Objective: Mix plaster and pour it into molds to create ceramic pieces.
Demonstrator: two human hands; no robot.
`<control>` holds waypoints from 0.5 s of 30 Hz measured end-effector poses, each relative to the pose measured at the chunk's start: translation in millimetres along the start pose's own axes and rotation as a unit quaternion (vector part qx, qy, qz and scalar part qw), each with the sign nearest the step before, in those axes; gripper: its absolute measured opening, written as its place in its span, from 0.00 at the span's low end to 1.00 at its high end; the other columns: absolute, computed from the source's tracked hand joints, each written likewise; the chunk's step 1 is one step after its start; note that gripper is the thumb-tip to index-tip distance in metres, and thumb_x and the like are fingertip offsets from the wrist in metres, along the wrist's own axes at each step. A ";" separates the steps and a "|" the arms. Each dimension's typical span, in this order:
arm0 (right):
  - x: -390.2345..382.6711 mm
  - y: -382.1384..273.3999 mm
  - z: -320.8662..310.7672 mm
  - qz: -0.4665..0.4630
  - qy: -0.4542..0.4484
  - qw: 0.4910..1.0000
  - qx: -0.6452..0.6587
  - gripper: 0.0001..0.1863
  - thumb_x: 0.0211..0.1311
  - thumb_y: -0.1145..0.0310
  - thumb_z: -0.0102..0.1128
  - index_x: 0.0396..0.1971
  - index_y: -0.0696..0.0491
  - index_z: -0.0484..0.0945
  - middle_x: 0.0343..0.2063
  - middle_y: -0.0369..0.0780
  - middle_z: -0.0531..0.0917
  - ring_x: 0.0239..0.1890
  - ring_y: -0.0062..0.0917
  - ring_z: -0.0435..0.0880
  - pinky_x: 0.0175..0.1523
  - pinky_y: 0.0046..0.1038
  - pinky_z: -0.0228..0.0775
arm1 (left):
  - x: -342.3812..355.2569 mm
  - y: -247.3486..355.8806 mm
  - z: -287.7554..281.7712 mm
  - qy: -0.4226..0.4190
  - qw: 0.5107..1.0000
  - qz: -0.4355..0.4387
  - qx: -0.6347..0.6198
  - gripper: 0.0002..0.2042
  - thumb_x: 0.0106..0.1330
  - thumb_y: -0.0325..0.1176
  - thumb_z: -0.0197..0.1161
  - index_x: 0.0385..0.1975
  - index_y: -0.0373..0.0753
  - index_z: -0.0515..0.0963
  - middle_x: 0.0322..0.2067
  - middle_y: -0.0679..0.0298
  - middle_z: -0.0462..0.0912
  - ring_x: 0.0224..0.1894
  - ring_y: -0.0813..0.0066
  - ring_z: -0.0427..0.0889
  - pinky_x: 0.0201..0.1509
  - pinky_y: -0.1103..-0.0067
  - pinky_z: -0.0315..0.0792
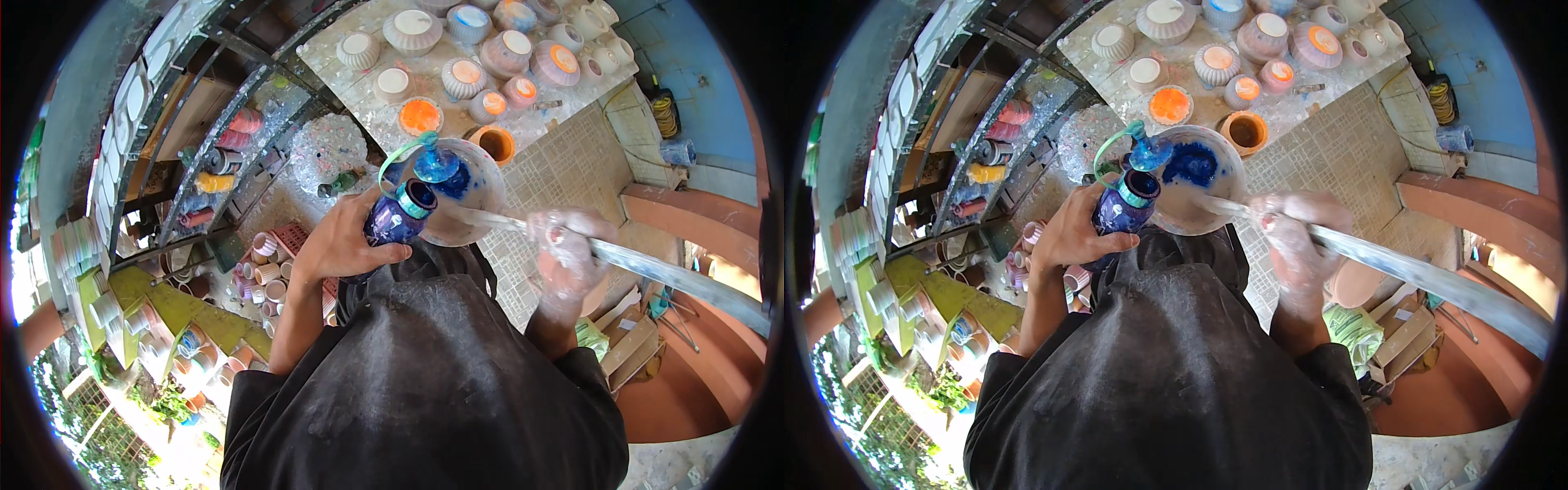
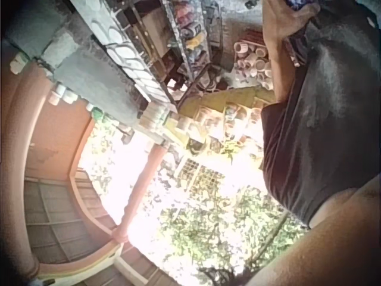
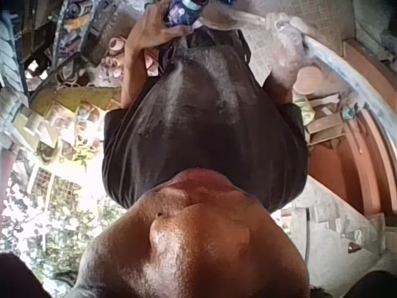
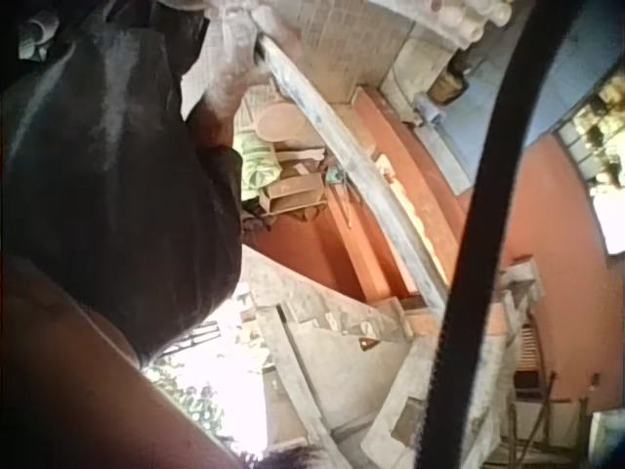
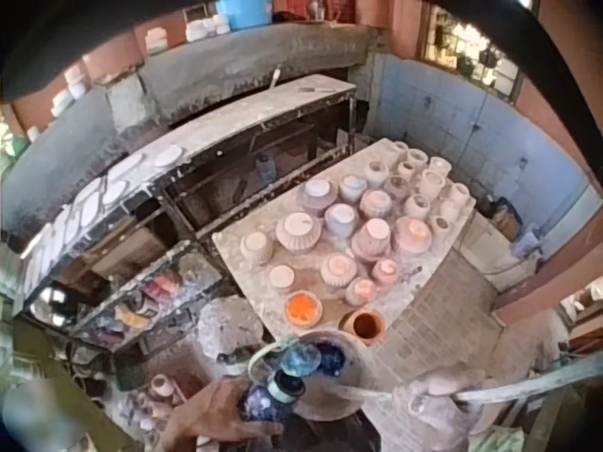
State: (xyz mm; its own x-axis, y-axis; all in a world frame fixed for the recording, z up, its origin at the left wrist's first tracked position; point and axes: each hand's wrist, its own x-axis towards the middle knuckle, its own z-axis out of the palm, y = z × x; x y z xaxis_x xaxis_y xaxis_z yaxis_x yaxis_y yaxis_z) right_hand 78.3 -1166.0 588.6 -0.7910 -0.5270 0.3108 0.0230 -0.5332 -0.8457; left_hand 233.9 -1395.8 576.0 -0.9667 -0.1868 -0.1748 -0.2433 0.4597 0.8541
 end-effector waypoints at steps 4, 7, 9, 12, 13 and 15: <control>3.1 -29.1 24.6 -0.042 0.102 0.993 -0.051 0.06 0.47 0.82 0.48 0.29 0.64 0.68 0.21 0.47 0.73 0.16 0.26 0.69 0.22 0.31 0.64 | -12.7 -13.6 -9.5 -0.003 0.999 0.004 -0.041 0.31 0.42 0.42 0.70 0.45 0.31 0.70 0.32 0.49 0.79 0.36 0.55 0.79 0.45 0.70 0.69; 12.6 -46.2 32.2 -0.031 0.038 0.996 -0.071 0.04 0.50 0.80 0.48 0.27 0.63 0.69 0.19 0.46 0.72 0.17 0.26 0.68 0.22 0.31 0.63 | -22.1 -14.6 -19.1 0.033 0.996 0.034 -0.074 0.30 0.42 0.41 0.70 0.45 0.32 0.70 0.32 0.52 0.78 0.37 0.59 0.78 0.44 0.71 0.69; 19.8 -39.2 38.6 -0.059 0.033 0.993 -0.094 0.04 0.50 0.79 0.48 0.27 0.63 0.70 0.18 0.45 0.71 0.17 0.26 0.68 0.23 0.31 0.62 | -28.3 -22.5 -20.1 0.053 0.991 0.027 -0.120 0.30 0.42 0.40 0.71 0.45 0.32 0.70 0.32 0.53 0.78 0.36 0.61 0.78 0.44 0.72 0.69; 36.0 -3.4 34.5 -0.061 -0.004 0.998 -0.028 0.04 0.52 0.78 0.49 0.24 0.63 0.72 0.18 0.43 0.72 0.18 0.26 0.67 0.27 0.32 0.61 | -38.9 -31.8 -27.9 0.079 0.983 0.012 -0.167 0.29 0.43 0.38 0.71 0.46 0.32 0.70 0.33 0.56 0.78 0.36 0.66 0.77 0.44 0.74 0.69; 35.3 16.2 35.4 -0.062 0.005 0.998 -0.013 0.05 0.52 0.77 0.49 0.25 0.62 0.73 0.19 0.42 0.72 0.20 0.27 0.66 0.28 0.31 0.60 | -42.2 -36.0 -31.8 0.086 0.982 0.006 -0.167 0.29 0.44 0.36 0.71 0.47 0.32 0.69 0.35 0.57 0.78 0.37 0.69 0.77 0.45 0.76 0.69; 27.7 41.3 57.0 -0.005 0.073 0.993 -0.088 0.02 0.51 0.80 0.51 0.24 0.62 0.73 0.19 0.42 0.73 0.21 0.26 0.69 0.29 0.29 0.63 | -45.5 -41.5 -37.5 0.102 0.973 -0.001 -0.209 0.29 0.46 0.33 0.71 0.48 0.31 0.68 0.37 0.59 0.79 0.39 0.75 0.76 0.47 0.78 0.69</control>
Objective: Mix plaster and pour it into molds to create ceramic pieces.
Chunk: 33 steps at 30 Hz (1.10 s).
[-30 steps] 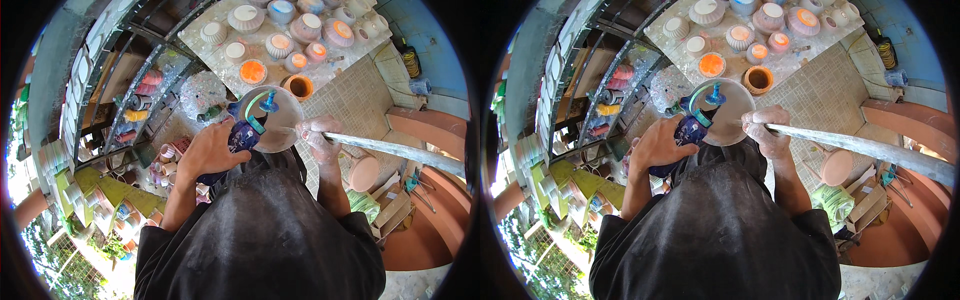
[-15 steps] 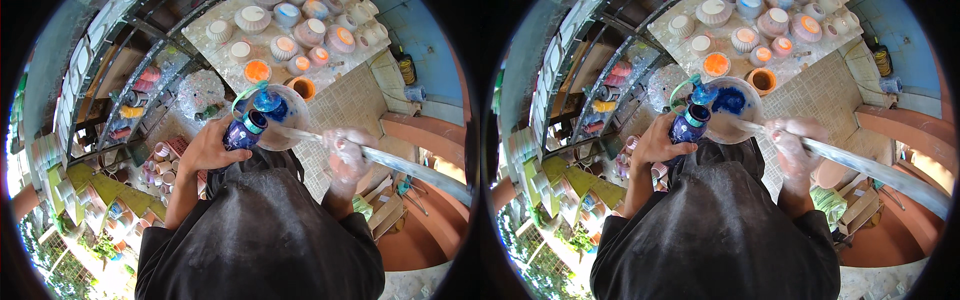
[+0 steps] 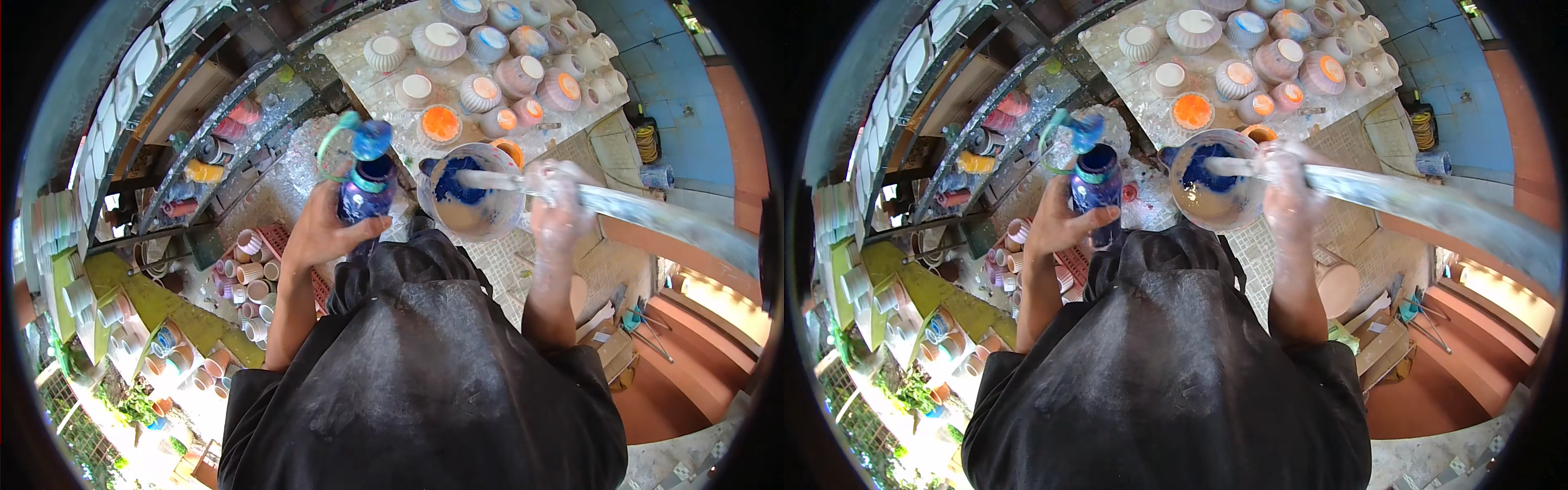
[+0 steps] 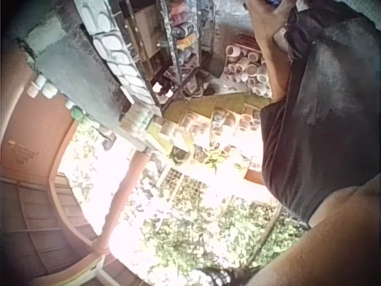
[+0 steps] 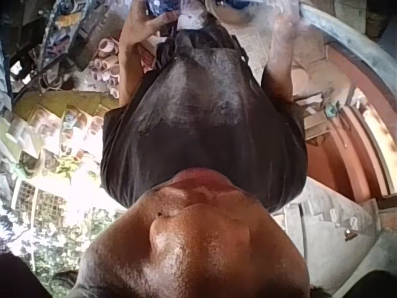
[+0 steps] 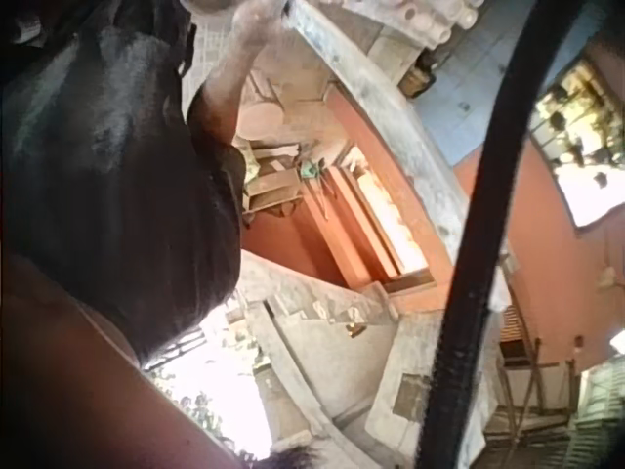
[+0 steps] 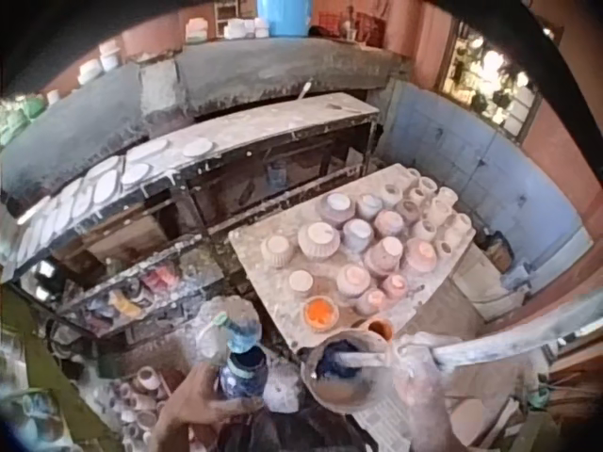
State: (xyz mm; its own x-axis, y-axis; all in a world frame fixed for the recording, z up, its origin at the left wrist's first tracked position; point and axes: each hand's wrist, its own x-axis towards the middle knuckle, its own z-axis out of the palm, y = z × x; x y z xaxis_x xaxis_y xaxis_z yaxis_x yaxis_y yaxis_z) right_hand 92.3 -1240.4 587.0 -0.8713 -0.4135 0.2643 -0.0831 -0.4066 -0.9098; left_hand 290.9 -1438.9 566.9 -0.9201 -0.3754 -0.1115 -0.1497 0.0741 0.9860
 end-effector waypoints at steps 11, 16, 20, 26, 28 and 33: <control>-29.8 28.0 -1.5 0.008 -0.035 0.991 -0.129 0.05 0.52 0.81 0.48 0.19 0.60 0.70 0.20 0.40 0.73 0.20 0.22 0.69 0.30 0.25 0.63 | 1.2 -68.9 -54.2 0.216 0.974 0.015 0.063 0.23 0.46 0.31 0.72 0.42 0.34 0.72 0.37 0.61 0.79 0.40 0.74 0.77 0.48 0.77 0.69; -17.0 21.8 17.3 0.039 0.077 0.983 -0.162 0.06 0.51 0.81 0.47 0.18 0.60 0.69 0.18 0.40 0.72 0.20 0.21 0.68 0.27 0.24 0.63 | 21.8 -131.1 -97.4 0.269 0.962 -0.020 -0.042 0.21 0.46 0.28 0.72 0.41 0.35 0.74 0.36 0.63 0.81 0.38 0.74 0.78 0.46 0.77 0.71; -34.8 28.3 16.2 0.024 0.044 0.994 -0.101 0.03 0.52 0.80 0.50 0.22 0.62 0.71 0.19 0.40 0.73 0.22 0.23 0.71 0.30 0.24 0.65 | 40.2 -209.9 -137.5 0.304 0.952 -0.036 0.030 0.21 0.44 0.28 0.73 0.40 0.35 0.74 0.35 0.63 0.81 0.36 0.73 0.78 0.44 0.77 0.71; -35.3 36.5 16.8 -0.063 0.033 0.949 -0.307 0.04 0.51 0.78 0.50 0.26 0.63 0.73 0.19 0.42 0.73 0.23 0.28 0.74 0.34 0.28 0.67 | 67.2 -324.9 -160.0 0.318 0.944 -0.065 0.065 0.21 0.41 0.31 0.73 0.37 0.34 0.76 0.34 0.62 0.80 0.37 0.71 0.77 0.44 0.76 0.69; -38.3 30.9 10.1 -0.213 0.010 0.857 -0.469 0.03 0.50 0.76 0.50 0.23 0.59 0.72 0.16 0.39 0.70 0.21 0.26 0.70 0.29 0.29 0.63 | 81.3 -365.9 -167.7 0.343 0.934 -0.072 0.067 0.21 0.41 0.31 0.73 0.37 0.34 0.76 0.35 0.62 0.79 0.38 0.70 0.77 0.45 0.75 0.68; -17.2 -29.2 36.1 0.016 0.029 0.987 -0.156 0.11 0.51 0.70 0.51 0.13 0.51 0.63 0.11 0.31 0.59 0.15 0.19 0.55 0.23 0.25 0.44 | 101.4 -455.9 -168.7 0.346 0.931 -0.110 0.028 0.25 0.41 0.31 0.74 0.42 0.34 0.74 0.39 0.61 0.78 0.42 0.68 0.74 0.50 0.74 0.66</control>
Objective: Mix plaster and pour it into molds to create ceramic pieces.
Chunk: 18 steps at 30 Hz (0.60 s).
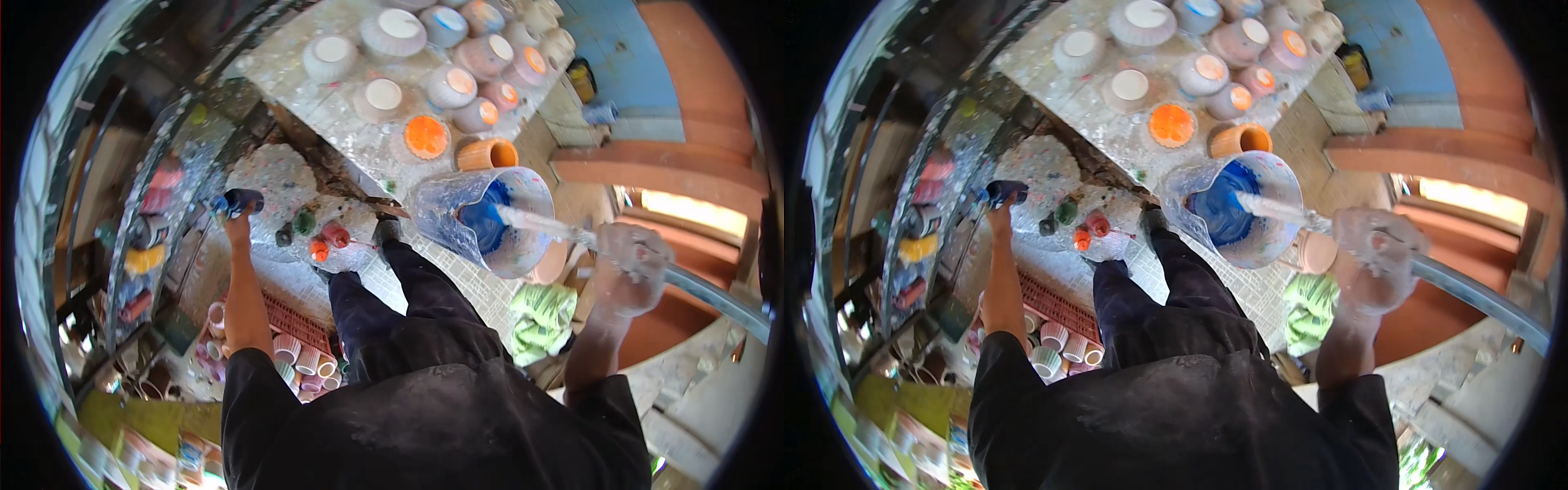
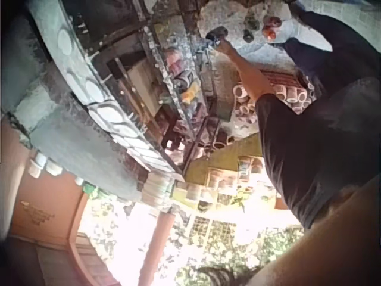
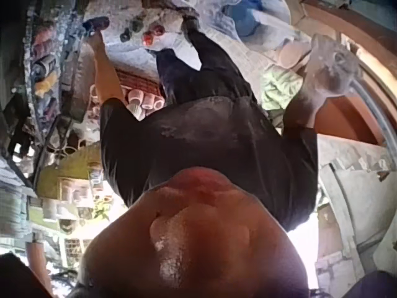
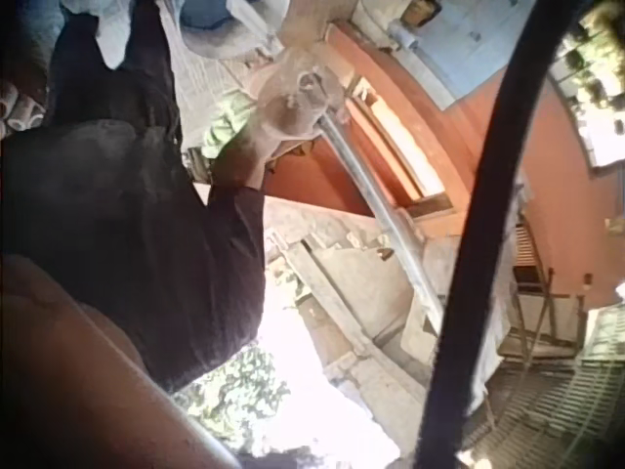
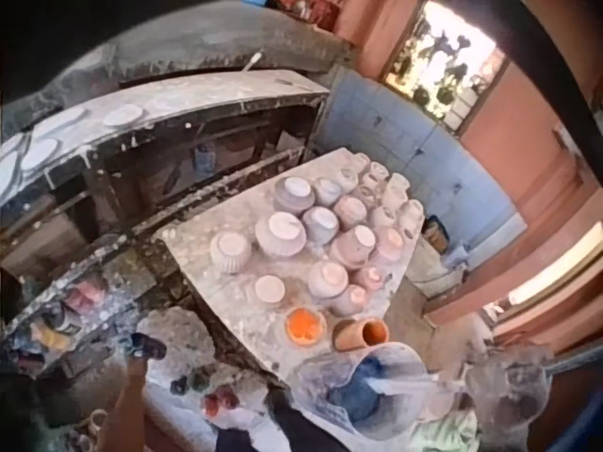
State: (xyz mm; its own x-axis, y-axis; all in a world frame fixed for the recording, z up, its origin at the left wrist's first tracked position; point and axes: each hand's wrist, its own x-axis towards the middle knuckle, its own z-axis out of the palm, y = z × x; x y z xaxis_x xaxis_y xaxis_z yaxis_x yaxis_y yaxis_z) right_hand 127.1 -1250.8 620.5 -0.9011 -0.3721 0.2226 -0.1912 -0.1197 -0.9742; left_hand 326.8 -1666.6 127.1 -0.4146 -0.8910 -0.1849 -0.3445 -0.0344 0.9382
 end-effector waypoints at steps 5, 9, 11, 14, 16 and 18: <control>23.9 -5.2 9.7 -0.049 -0.123 0.988 -0.078 0.17 0.49 0.72 0.50 0.09 0.49 0.53 0.09 0.31 0.54 0.13 0.19 0.51 0.21 0.24 0.43 | 23.8 -61.8 6.4 -0.058 0.997 -0.031 -0.026 0.26 0.42 0.28 0.73 0.45 0.32 0.74 0.44 0.60 0.77 0.46 0.69 0.73 0.56 0.75 0.62; 13.8 23.5 -5.6 -0.030 -0.119 0.984 -0.132 0.17 0.49 0.71 0.49 0.09 0.51 0.53 0.09 0.33 0.56 0.13 0.19 0.52 0.20 0.26 0.44 | 22.0 -76.0 26.7 -0.112 0.993 -0.028 -0.010 0.28 0.44 0.29 0.72 0.48 0.33 0.72 0.45 0.60 0.76 0.48 0.69 0.72 0.56 0.76 0.62; 1.1 29.9 -17.4 0.040 -0.113 0.991 -0.065 0.15 0.49 0.72 0.49 0.10 0.51 0.55 0.09 0.33 0.56 0.14 0.20 0.53 0.22 0.27 0.47 | 23.1 -88.8 28.8 -0.117 0.993 -0.001 0.002 0.28 0.44 0.29 0.71 0.49 0.35 0.72 0.45 0.60 0.76 0.48 0.69 0.72 0.55 0.75 0.63; -18.0 50.7 -12.3 0.051 0.000 0.997 -0.049 0.14 0.51 0.71 0.48 0.11 0.51 0.57 0.09 0.32 0.57 0.16 0.20 0.56 0.25 0.28 0.48 | 25.3 -113.9 21.4 -0.115 0.993 -0.021 -0.009 0.28 0.44 0.29 0.72 0.49 0.34 0.72 0.45 0.61 0.76 0.48 0.69 0.72 0.55 0.76 0.63; -16.2 66.8 -8.5 0.063 0.015 0.998 -0.024 0.13 0.52 0.71 0.46 0.11 0.49 0.58 0.10 0.32 0.58 0.17 0.20 0.57 0.27 0.27 0.48 | 32.9 -126.7 5.7 -0.113 0.993 -0.043 0.019 0.28 0.45 0.30 0.73 0.49 0.34 0.72 0.45 0.61 0.76 0.48 0.70 0.72 0.55 0.76 0.63; -13.8 79.0 -1.9 0.048 0.021 0.993 0.108 0.14 0.53 0.72 0.45 0.11 0.47 0.57 0.10 0.31 0.58 0.18 0.19 0.57 0.27 0.27 0.48 | 30.6 -118.6 17.3 -0.143 0.989 -0.032 -0.017 0.27 0.46 0.31 0.72 0.49 0.33 0.72 0.46 0.60 0.76 0.48 0.69 0.72 0.56 0.75 0.61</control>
State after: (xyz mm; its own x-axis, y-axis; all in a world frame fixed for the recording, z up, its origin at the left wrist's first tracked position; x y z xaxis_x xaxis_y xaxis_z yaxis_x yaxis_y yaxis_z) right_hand 123.7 -1253.4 540.5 -0.9272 -0.3538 0.1230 -0.0195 -0.2824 -0.9591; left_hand 340.4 -1682.0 5.0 -0.6157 -0.7227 -0.3140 -0.3506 -0.1057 0.9306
